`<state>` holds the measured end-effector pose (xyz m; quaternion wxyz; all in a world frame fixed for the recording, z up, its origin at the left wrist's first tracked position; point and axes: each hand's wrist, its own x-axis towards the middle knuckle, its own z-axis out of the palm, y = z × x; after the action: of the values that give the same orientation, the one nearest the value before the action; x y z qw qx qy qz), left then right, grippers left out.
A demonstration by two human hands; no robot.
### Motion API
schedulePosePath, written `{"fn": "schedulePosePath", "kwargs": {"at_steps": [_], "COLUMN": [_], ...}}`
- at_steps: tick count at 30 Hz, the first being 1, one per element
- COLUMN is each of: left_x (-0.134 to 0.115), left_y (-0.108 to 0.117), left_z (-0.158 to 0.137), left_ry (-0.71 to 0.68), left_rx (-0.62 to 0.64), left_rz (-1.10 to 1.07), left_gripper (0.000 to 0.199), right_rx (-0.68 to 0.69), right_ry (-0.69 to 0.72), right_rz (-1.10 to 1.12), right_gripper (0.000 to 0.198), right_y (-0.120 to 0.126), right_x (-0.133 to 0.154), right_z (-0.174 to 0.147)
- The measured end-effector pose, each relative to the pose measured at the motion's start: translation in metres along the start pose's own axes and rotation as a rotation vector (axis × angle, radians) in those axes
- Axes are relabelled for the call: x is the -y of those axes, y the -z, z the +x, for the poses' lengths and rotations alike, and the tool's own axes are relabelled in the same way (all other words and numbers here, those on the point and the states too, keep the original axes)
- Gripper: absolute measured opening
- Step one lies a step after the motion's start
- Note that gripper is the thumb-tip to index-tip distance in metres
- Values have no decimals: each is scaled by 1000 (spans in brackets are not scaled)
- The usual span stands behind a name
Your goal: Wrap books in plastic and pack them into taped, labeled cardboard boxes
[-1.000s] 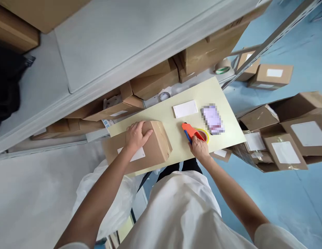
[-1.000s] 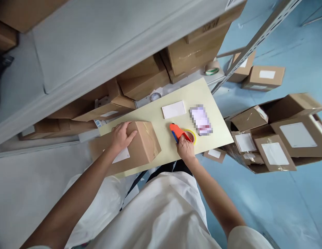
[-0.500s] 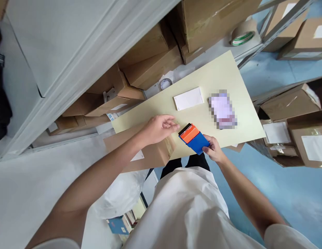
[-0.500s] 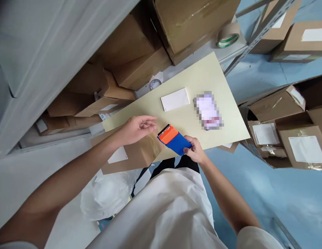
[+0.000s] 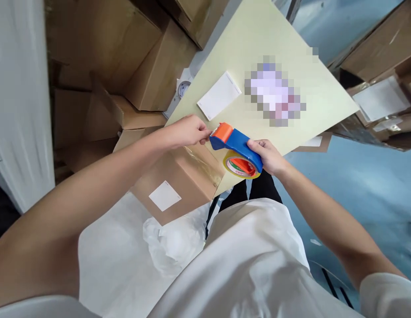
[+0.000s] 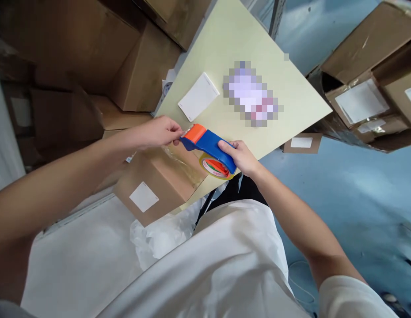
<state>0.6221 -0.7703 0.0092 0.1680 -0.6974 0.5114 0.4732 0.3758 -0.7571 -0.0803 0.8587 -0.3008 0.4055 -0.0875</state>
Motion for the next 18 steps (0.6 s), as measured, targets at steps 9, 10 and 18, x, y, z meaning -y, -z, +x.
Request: {"fn": "schedulePosePath", "kwargs": {"at_steps": [9, 10, 18], "left_x": [50, 51, 38], "left_y": [-15, -19, -56], "left_z": [18, 19, 5], "left_ry": [52, 40, 8], "left_rx": [100, 112, 58], "left_rz": [402, 464, 592], "left_gripper": [34, 32, 18], "right_rx": [-17, -25, -67], "right_ry": [-350, -386, -439], "right_rz": [143, 149, 159], "right_gripper": [42, 43, 48], "right_y": [26, 26, -6], "right_x": [-73, -82, -116], "right_z": [-54, -60, -70]}}
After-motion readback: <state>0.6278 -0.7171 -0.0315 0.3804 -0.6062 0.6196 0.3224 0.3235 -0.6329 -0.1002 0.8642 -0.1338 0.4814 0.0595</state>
